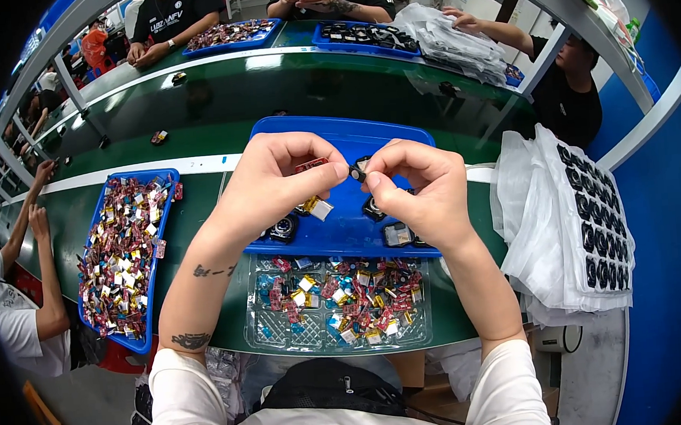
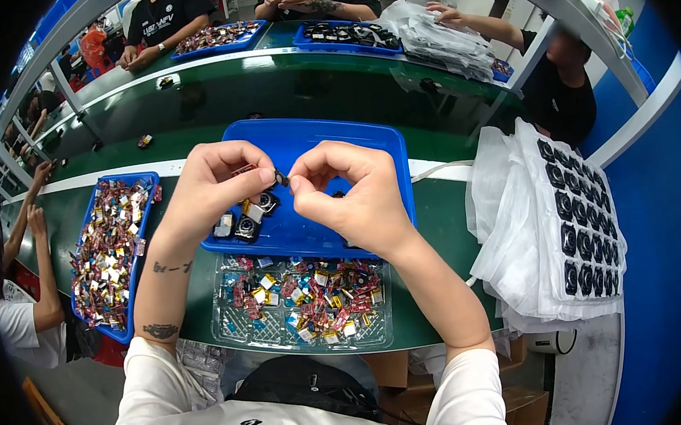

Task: Assembling small electronic modules by attaching wires and checking connections.

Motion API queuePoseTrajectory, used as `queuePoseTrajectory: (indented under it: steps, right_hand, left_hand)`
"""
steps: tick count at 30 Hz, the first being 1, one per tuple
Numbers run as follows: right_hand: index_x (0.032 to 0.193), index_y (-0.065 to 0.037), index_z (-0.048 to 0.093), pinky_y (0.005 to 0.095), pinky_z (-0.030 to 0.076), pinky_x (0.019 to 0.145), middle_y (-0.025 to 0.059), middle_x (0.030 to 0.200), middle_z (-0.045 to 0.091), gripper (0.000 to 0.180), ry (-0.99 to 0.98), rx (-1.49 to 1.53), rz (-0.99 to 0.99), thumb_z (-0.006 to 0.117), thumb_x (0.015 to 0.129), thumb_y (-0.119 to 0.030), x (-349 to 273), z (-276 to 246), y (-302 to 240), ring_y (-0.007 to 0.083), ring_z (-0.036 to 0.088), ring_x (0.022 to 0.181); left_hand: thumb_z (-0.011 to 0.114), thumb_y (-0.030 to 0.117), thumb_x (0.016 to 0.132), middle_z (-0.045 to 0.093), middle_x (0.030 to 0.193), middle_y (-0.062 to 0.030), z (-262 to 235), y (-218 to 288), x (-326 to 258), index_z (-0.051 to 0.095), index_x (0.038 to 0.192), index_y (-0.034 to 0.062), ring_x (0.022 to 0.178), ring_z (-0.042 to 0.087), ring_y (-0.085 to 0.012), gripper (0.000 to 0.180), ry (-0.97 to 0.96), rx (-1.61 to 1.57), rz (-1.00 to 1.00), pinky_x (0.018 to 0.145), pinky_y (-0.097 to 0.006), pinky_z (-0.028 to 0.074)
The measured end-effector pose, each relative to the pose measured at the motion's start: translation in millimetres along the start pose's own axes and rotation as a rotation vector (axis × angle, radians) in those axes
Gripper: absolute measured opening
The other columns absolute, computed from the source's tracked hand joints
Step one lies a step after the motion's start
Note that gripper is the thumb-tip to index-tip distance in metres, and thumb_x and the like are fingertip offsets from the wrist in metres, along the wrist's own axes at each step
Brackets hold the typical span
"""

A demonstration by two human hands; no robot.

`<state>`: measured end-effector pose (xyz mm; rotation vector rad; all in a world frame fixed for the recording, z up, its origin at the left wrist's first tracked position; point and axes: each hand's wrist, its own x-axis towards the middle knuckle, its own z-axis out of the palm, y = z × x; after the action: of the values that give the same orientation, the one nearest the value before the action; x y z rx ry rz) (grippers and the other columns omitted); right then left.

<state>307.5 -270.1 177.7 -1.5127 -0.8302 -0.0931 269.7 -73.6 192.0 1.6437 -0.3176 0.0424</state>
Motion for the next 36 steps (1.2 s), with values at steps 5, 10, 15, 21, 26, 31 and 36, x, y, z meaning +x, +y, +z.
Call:
queuePoseTrajectory:
  steps: [5,10,15,21,26,31,36]
  right_hand:
    - [0.077,0.0,0.064,0.0221,0.046,0.06,0.0021,0.07,0.062,0.005,-0.066,0.049,-0.027,0.066,0.073,-0.002,1,1,0,0.0076,0.056,0.064]
    - [0.076,0.001,0.065,0.0221,0.046,0.061,0.0027,0.072,0.063,0.004,-0.192,-0.06,0.018,0.067,0.073,-0.002,4,-11,-3,0.0081,0.057,0.065]
    - [0.076,-0.005,0.07,0.0288,0.044,0.055,0.0059,0.067,0.064,0.015,-0.882,-0.547,0.175,0.071,0.078,-0.02,2,-7,3,0.0168,0.06,0.06]
    - [0.079,-0.004,0.068,0.0319,0.047,0.06,0.0079,0.075,0.062,0.008,-0.826,-0.633,0.155,0.063,0.075,-0.009,0,-6,11,0.0229,0.061,0.066]
    - [0.083,-0.003,0.068,0.033,0.048,0.064,0.0096,0.079,0.064,0.014,-0.536,-0.663,0.002,0.068,0.075,-0.015,11,-16,23,0.0241,0.062,0.073]
    - [0.102,-0.008,0.066,0.0344,0.049,0.071,0.0092,0.085,0.065,0.038,-0.51,-0.978,0.105,0.077,0.07,-0.025,9,-26,40,0.0251,0.063,0.082]
    - [0.115,-0.011,0.059,0.0379,0.049,0.079,0.012,0.1,0.062,0.054,-0.554,-1.096,0.194,0.078,0.065,-0.023,5,-19,50,0.0287,0.062,0.092]
  left_hand:
    - [0.069,0.011,0.081,0.063,0.073,-0.0007,-3,4,-3,0.066,0.083,0.0009,0.062,0.055,-0.0049,0.01,-0.173,-0.189,-0.11,0.057,-0.019,0.044]
    - [0.069,0.013,0.082,0.061,0.074,-0.0018,-20,7,-3,0.065,0.085,0.0005,0.064,0.054,-0.0055,0.014,-0.184,-0.242,-0.024,0.058,-0.019,0.044]
    - [0.069,0.015,0.083,0.061,0.076,-0.0003,-33,7,-3,0.066,0.087,0.0008,0.067,0.053,-0.005,0.015,-0.164,-0.295,0.081,0.062,-0.019,0.043]
    - [0.067,0.016,0.082,0.058,0.071,-0.0016,-23,16,-7,0.062,0.083,0.0014,0.061,0.05,-0.005,0.015,-0.088,-0.146,0.039,0.058,-0.019,0.04]
    - [0.068,0.017,0.082,0.058,0.072,-0.0012,-24,15,-6,0.062,0.083,0.0016,0.063,0.051,-0.0049,0.016,-0.106,-0.161,0.053,0.057,-0.018,0.04]
    - [0.068,0.017,0.083,0.058,0.072,-0.0007,-23,14,-5,0.062,0.083,0.0017,0.063,0.051,-0.0048,0.016,-0.11,-0.136,0.035,0.056,-0.019,0.041]
    - [0.067,0.016,0.084,0.058,0.073,0.0,-21,12,-4,0.062,0.083,0.0019,0.063,0.051,-0.0041,0.015,-0.111,-0.134,0.034,0.055,-0.018,0.042]
